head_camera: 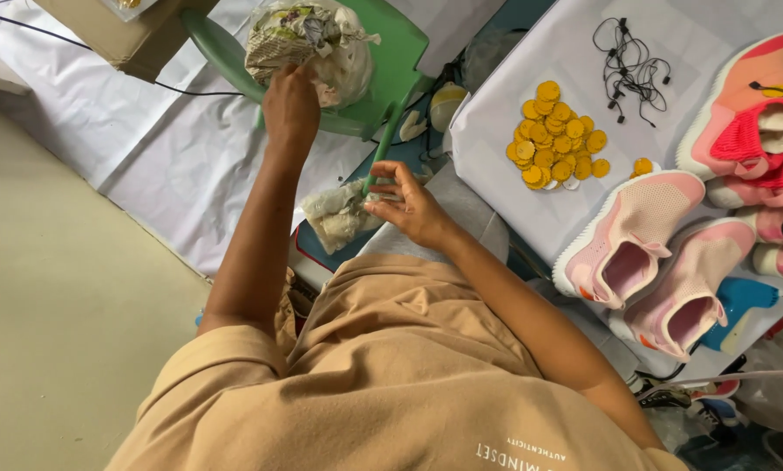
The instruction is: The person inserts a white cloth into a pink slip-on shoe to maintain its shape. They then pick up a small yellow circular object and a black elastic cord, threading the cord through the object and attaching it to the shoe's tongue.
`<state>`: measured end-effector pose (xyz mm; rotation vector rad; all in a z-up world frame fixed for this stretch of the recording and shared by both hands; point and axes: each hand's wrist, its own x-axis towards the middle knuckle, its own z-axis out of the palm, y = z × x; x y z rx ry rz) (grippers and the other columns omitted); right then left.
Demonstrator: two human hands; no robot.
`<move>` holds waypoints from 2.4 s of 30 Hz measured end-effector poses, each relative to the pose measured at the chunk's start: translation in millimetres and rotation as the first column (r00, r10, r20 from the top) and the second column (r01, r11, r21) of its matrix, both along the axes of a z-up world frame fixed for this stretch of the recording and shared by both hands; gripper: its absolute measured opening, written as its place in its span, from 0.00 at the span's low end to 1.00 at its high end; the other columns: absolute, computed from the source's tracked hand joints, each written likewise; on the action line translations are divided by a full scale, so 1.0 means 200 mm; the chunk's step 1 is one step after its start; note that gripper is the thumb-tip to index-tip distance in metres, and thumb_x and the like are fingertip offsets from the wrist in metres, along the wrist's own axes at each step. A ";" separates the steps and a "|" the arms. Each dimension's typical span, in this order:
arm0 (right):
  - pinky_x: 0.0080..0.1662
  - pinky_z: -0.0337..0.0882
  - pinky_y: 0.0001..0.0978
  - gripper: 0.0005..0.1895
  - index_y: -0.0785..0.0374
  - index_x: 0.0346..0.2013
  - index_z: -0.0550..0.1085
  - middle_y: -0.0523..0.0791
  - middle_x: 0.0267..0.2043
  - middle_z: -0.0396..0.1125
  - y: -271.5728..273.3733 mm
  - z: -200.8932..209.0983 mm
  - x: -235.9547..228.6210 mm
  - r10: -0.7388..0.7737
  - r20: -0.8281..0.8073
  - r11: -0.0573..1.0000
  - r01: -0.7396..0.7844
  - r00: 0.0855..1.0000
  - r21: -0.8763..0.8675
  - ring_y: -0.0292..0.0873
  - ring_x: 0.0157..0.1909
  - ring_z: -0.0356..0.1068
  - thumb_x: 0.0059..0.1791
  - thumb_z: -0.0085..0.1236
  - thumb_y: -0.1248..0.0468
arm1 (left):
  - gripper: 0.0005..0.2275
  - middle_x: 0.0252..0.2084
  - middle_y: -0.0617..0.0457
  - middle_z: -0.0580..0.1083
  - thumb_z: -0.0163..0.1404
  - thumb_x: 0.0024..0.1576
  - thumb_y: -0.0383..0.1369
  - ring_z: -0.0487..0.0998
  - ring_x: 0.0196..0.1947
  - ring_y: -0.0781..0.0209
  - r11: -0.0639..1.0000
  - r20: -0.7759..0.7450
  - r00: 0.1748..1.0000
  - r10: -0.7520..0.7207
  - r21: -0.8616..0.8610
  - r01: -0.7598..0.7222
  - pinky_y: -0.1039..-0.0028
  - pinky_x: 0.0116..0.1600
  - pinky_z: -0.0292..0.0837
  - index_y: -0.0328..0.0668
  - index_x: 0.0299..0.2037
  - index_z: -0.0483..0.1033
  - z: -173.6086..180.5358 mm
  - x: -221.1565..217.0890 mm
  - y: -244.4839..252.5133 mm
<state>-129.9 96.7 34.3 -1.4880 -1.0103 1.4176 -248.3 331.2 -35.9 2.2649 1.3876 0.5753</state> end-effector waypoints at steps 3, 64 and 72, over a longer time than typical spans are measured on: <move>0.57 0.72 0.40 0.33 0.58 0.65 0.56 0.52 0.66 0.57 -0.04 -0.19 0.06 -0.002 0.097 0.996 0.011 0.995 -0.088 0.47 0.62 0.67 0.48 0.60 0.63 | 0.21 0.56 0.48 0.68 0.53 0.52 0.20 0.71 0.53 0.50 0.977 -0.042 0.995 0.089 0.198 -0.079 0.64 0.53 0.74 0.50 0.55 0.74 -0.09 0.02 0.13; 0.43 0.80 0.36 0.29 0.61 0.65 0.62 0.49 0.36 0.69 -0.02 0.08 0.12 -0.455 -0.662 0.866 0.470 0.596 -0.172 0.42 0.38 0.75 0.51 0.60 0.64 | 0.15 0.51 0.51 0.65 0.58 0.56 0.46 0.66 0.53 0.47 0.965 -0.385 0.886 -0.258 -0.143 0.219 0.56 0.51 0.64 0.62 0.52 0.78 -0.24 -0.04 0.17; 0.46 0.79 0.39 0.30 0.59 0.68 0.55 0.58 0.56 0.66 -0.05 -0.11 0.21 -0.364 -0.722 0.922 0.335 0.588 -0.192 0.52 0.47 0.75 0.52 0.52 0.67 | 0.16 0.56 0.38 0.67 0.54 0.60 0.31 0.65 0.57 0.40 0.957 -0.087 0.959 -0.271 -0.127 0.259 0.52 0.56 0.60 0.33 0.55 0.69 -0.11 -0.11 0.20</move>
